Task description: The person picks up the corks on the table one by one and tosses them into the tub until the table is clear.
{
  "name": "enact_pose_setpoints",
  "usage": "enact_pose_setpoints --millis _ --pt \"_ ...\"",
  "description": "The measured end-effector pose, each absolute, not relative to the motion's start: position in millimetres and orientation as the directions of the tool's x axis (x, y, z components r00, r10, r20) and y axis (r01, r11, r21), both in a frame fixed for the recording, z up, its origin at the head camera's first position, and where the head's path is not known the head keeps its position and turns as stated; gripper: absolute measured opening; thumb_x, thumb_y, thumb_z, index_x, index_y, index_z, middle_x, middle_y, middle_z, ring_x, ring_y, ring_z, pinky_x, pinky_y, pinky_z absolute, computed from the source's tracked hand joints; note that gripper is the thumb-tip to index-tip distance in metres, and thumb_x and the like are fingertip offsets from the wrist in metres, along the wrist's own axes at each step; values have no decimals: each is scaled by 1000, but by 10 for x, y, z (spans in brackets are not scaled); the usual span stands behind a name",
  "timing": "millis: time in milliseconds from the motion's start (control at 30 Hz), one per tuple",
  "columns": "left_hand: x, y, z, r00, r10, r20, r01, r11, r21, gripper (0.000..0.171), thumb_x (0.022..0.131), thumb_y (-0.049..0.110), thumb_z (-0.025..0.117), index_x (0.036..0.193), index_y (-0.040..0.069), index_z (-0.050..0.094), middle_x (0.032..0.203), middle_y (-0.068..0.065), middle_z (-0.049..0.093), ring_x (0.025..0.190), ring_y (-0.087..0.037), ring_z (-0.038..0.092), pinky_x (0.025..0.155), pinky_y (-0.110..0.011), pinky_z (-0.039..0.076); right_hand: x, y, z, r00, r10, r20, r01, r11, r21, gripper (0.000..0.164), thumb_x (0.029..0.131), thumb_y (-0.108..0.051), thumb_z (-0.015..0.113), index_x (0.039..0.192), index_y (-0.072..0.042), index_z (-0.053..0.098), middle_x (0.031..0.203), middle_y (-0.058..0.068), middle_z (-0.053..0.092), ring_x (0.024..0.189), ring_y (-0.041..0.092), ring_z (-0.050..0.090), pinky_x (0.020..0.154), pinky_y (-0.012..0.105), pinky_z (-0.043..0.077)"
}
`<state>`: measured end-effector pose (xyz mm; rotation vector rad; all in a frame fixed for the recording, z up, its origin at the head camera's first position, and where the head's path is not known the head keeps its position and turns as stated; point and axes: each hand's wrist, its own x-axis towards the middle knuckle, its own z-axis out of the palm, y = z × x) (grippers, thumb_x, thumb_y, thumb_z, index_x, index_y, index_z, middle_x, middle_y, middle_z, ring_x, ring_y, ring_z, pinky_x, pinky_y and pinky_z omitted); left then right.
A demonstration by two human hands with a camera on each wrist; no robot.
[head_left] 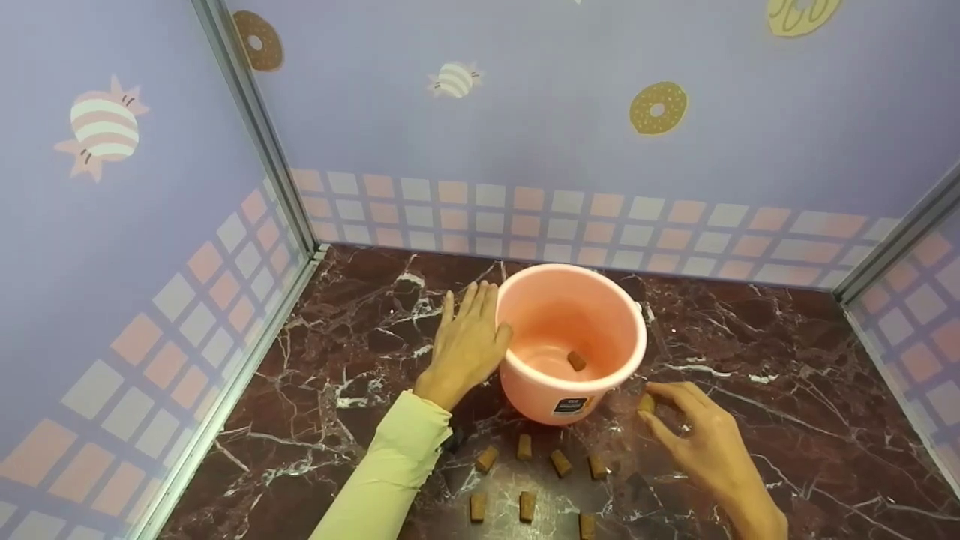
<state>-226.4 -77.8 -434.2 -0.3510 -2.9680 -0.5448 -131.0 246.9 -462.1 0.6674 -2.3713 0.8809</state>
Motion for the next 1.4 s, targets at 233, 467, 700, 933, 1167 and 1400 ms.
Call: enact_pose_setpoints --millis 233,467,700,933,1167,1400 --pt "-2266 -777 -4345 -964 209 163 254 905 341 68 111 38 34 166 -1 25 172 -17 23 161 -32 15 129 -53 -4 -1337 2465 -4503 -759 -247 603 -578 683 -447 48 73 10 92 117 3 74 110 5 73 96 25 74 95 5 46" --pt "-2258 -781 -4352 -963 209 168 256 902 349 69 110 38 33 165 -2 26 172 -17 23 161 -31 15 130 -53 -4 -1391 2473 -4412 -730 -251 636 -599 683 -419 50 71 12 92 117 4 73 109 8 74 95 25 73 97 5 45" --pt "-2255 -783 -4357 -963 205 177 257 894 367 69 110 38 33 165 -2 27 172 -17 24 161 -31 15 130 -52 -4 -1431 2461 -4331 -718 -245 652 -607 678 -414 49 73 11 92 117 3 73 111 8 73 96 25 74 96 5 46" --pt "-2261 -782 -4363 -964 204 170 253 899 358 68 110 38 32 166 -1 25 172 -17 23 161 -30 14 129 -51 -5 -1484 2444 -4242 -708 -245 663 -616 674 -408 48 76 8 92 119 2 73 112 7 73 94 20 73 89 7 50" --pt "-2256 -783 -4355 -963 204 174 255 901 352 68 110 38 32 165 -2 26 172 -17 23 161 -31 15 129 -52 -4 -1542 2411 -4169 -691 -257 676 -634 664 -396 45 77 4 92 118 1 74 112 6 73 99 25 74 98 7 46" --pt "-2244 -780 -4350 -960 209 186 264 898 351 68 110 38 34 165 -3 27 171 -18 25 161 -32 17 130 -53 -3 -1611 2356 -4142 -677 -271 684 -654 649 -390 44 76 4 93 116 2 74 107 6 72 92 22 72 90 15 53"
